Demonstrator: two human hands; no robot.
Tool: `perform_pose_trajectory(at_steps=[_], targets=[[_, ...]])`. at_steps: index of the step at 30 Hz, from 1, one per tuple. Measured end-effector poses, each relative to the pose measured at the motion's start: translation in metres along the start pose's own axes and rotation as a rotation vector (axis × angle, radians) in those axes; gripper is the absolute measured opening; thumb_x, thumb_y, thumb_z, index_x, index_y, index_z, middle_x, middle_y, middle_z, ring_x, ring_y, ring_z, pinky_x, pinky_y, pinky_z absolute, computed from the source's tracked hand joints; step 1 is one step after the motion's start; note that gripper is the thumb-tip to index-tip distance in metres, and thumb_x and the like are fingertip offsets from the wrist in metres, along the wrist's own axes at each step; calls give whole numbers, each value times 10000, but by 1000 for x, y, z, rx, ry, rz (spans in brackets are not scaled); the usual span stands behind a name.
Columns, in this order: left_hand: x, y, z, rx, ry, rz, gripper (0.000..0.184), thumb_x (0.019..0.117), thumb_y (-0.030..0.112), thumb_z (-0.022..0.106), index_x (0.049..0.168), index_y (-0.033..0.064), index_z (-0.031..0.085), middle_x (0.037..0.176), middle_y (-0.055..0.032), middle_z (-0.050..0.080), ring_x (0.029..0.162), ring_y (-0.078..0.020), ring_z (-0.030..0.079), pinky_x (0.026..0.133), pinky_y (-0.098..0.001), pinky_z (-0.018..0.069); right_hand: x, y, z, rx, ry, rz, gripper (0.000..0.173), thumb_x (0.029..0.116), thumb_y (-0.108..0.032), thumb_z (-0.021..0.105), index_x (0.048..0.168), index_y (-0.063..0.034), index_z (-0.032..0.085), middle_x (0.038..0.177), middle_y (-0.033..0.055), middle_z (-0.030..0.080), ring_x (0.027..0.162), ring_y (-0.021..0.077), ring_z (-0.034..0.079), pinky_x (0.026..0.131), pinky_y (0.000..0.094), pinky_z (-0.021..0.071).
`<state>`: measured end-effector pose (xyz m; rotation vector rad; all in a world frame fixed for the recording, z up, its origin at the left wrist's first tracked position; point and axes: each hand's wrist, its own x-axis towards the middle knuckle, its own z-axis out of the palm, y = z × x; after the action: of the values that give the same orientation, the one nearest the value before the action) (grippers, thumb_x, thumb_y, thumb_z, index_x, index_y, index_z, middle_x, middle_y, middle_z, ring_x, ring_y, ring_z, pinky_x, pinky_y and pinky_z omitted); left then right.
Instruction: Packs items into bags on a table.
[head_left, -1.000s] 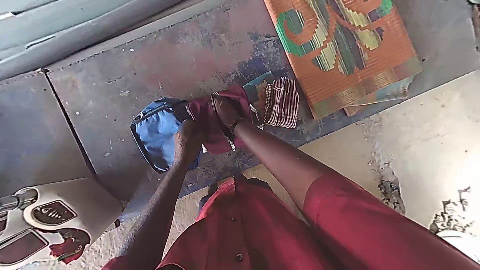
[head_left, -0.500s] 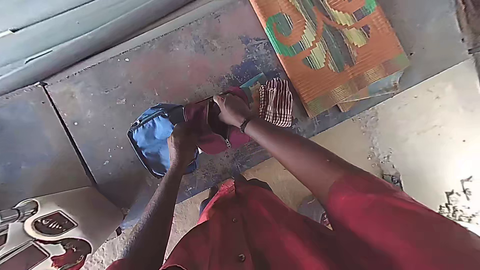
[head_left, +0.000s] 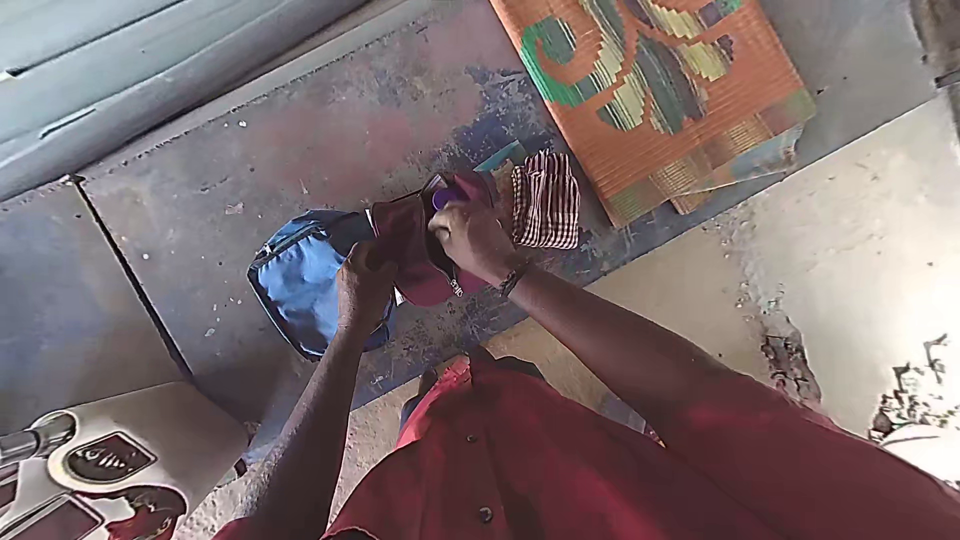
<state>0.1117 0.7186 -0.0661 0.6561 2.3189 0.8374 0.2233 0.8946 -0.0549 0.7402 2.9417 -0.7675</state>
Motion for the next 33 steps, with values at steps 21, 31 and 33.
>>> perform_pose_trajectory(at_steps=[21, 31, 33], targets=[[-6, 4, 5, -31, 8, -67, 321, 997, 217, 655, 1274, 56, 645, 1120, -185, 710, 1020, -352, 687, 895, -610, 529, 14, -15, 28, 33, -322, 111, 292, 922, -120, 676, 1144, 70, 660, 1138, 263, 674, 1101, 416, 652, 926, 596, 512], [5, 13, 17, 4, 19, 3, 316, 971, 161, 593, 1252, 27, 646, 1115, -201, 716, 1055, -386, 691, 917, -631, 521, -56, -4, -36, 143, 84, 78, 350, 916, -251, 754, 1241, -123, 743, 1134, 117, 762, 1047, 285, 729, 936, 547, 558], [7, 8, 17, 11, 52, -9, 321, 943, 157, 592, 1235, 40, 657, 1106, -192, 721, 1053, -380, 694, 903, -639, 525, -73, -11, -68, 187, 214, 34, 344, 895, -252, 765, 1218, -132, 754, 1123, 77, 770, 1024, 199, 739, 917, 456, 592]])
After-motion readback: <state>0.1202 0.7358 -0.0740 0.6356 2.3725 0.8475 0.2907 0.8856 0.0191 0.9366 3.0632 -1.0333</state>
